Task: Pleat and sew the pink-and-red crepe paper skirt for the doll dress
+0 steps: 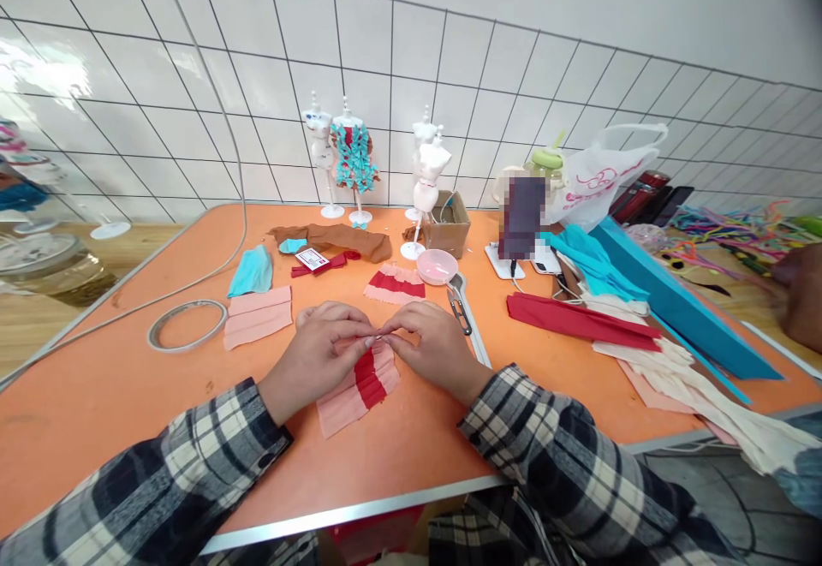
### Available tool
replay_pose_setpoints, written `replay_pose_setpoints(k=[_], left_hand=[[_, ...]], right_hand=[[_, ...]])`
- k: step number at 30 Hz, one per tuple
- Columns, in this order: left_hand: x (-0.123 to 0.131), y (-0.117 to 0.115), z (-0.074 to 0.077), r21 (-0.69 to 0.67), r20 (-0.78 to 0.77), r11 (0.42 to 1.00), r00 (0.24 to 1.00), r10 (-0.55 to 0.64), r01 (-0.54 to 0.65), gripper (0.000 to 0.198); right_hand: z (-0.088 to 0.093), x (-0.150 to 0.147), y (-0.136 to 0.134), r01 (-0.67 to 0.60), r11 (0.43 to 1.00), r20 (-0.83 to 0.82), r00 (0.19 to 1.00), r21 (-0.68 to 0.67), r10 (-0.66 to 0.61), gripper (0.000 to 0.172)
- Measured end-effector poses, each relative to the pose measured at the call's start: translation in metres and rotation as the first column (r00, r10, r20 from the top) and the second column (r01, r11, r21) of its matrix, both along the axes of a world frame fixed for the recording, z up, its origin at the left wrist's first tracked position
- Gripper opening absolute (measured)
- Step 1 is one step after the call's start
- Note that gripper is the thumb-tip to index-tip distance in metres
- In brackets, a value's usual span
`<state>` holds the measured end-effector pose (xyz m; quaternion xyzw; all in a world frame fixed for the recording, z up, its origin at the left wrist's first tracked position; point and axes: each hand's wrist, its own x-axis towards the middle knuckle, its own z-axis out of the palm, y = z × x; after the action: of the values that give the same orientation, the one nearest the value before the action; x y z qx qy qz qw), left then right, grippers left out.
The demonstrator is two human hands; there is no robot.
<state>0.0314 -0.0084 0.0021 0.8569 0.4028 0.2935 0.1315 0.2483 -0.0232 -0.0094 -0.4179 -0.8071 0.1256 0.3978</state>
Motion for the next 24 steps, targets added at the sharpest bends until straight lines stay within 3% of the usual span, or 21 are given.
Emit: replay_pose_setpoints(k=[5,9,12,14,16,18,19,21,24], left_hand=[[0.005,-0.003,0.003,0.016,-0.009,0.999,0.999,0.038,-0.038,0.025],[0.01,-0.01,0.008,-0.012,0.018,0.999,0.999,0.051,-0.051,0.023],[0.011,-0.011,0.01,-0.097,0.13,0.995,0.991,0.041,-0.029,0.022],[0.009,-0.009,0.01,-0.223,0.239,0.975,0.971,0.034,0.021,0.022],[0.006,-0.008,0.008,-0.357,0.374,0.931,0.925,0.065,0.078,0.023],[0.003,-0.007,0.006,-0.414,0.496,0.901,0.862,0.106,0.127,0.026],[0.002,-0.008,0.004,-0.411,0.529,0.899,0.842,0.103,0.149,0.032],[0.0,-0.01,-0.001,-0.374,0.504,0.908,0.863,0.029,0.188,0.049],[0.001,-0.014,-0.013,-0.277,0.294,0.938,0.948,-0.124,0.209,0.07]], right_hand=[[0.001,-0.002,-0.003,0.005,1.0,0.112,0.994,0.029,-0.009,0.008],[0.0,-0.006,-0.008,-0.006,0.988,0.284,0.958,0.152,-0.038,0.014],[0.0,-0.007,-0.012,-0.055,0.967,0.366,0.93,0.248,-0.041,0.025],[0.002,-0.007,-0.015,-0.106,0.96,0.361,0.933,0.259,0.006,0.03],[0.003,-0.006,-0.016,-0.145,0.964,0.252,0.964,0.222,0.087,0.028],[0.004,-0.005,-0.016,-0.123,0.985,-0.009,0.992,0.123,0.125,0.025],[0.004,-0.004,-0.015,-0.107,0.993,-0.17,0.979,0.043,0.113,0.032],[0.003,-0.005,-0.01,-0.143,0.977,-0.461,0.886,-0.156,0.056,0.063],[-0.001,-0.005,0.0,-0.389,0.835,-0.734,0.679,-0.39,-0.026,0.095]])
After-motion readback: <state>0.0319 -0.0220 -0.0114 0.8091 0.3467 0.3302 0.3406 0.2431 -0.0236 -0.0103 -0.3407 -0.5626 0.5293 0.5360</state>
